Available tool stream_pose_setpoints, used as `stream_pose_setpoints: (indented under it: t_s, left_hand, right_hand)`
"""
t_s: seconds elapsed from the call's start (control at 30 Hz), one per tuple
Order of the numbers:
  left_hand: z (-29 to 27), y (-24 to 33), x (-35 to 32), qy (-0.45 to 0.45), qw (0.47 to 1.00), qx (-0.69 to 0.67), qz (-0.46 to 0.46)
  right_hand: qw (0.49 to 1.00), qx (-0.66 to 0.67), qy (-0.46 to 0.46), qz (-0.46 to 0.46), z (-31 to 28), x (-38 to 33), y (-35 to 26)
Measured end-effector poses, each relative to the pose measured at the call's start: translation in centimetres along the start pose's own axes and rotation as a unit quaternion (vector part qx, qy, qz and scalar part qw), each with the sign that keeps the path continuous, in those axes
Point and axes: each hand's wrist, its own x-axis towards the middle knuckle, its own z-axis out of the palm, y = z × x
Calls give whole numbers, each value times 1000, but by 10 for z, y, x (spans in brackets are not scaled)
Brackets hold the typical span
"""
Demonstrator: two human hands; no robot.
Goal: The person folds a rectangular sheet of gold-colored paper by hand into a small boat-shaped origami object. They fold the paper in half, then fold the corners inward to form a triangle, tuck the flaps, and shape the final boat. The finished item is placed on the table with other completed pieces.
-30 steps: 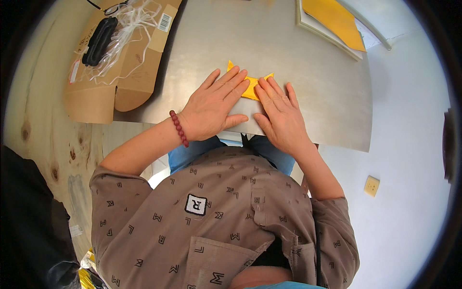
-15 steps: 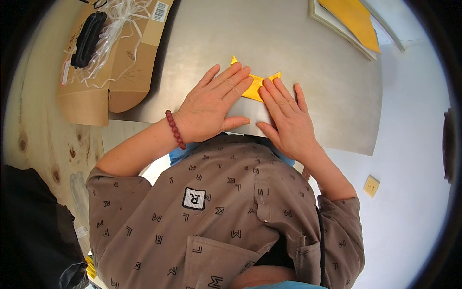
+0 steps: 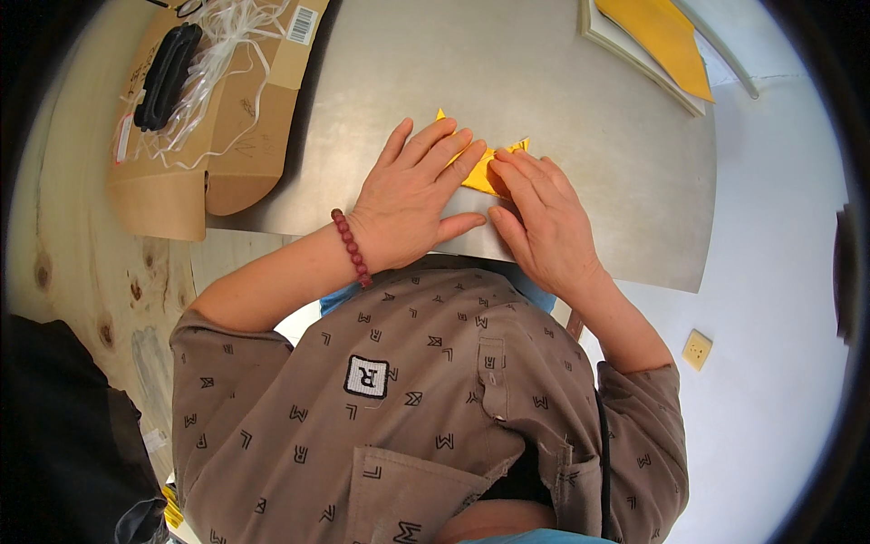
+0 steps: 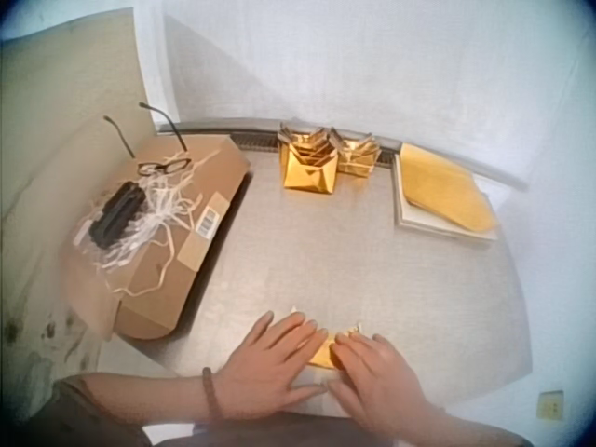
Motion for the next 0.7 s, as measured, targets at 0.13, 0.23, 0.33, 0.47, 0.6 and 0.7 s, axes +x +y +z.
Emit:
stream_pose_setpoints:
  t_s: [0.13, 0.23, 0.33, 0.47, 0.6, 0.7]
  left_hand:
    - [2, 1, 1, 3, 1000, 11, -4]
    - [2, -2, 0, 0, 1000, 9, 4]
    - [0, -5, -3, -12, 1000, 3, 13]
    - [-2, -10, -5, -28, 999, -32, 17]
    - [-5, -15, -8, -43, 998, -19, 43]
    - [-5, -16, -8, -45, 998, -23, 49]
  right_hand:
    - [1000, 8, 6, 10, 3, 4, -3]
    - [1000, -8, 8, 10, 5, 1, -3]
    - [999, -41, 0, -23, 6, -3, 0]
    - [998, -40, -34, -28, 5, -9, 5]
    - [997, -47, -52, -41, 3, -11, 9]
    - [996, -48, -62, -41, 3, -12, 10]
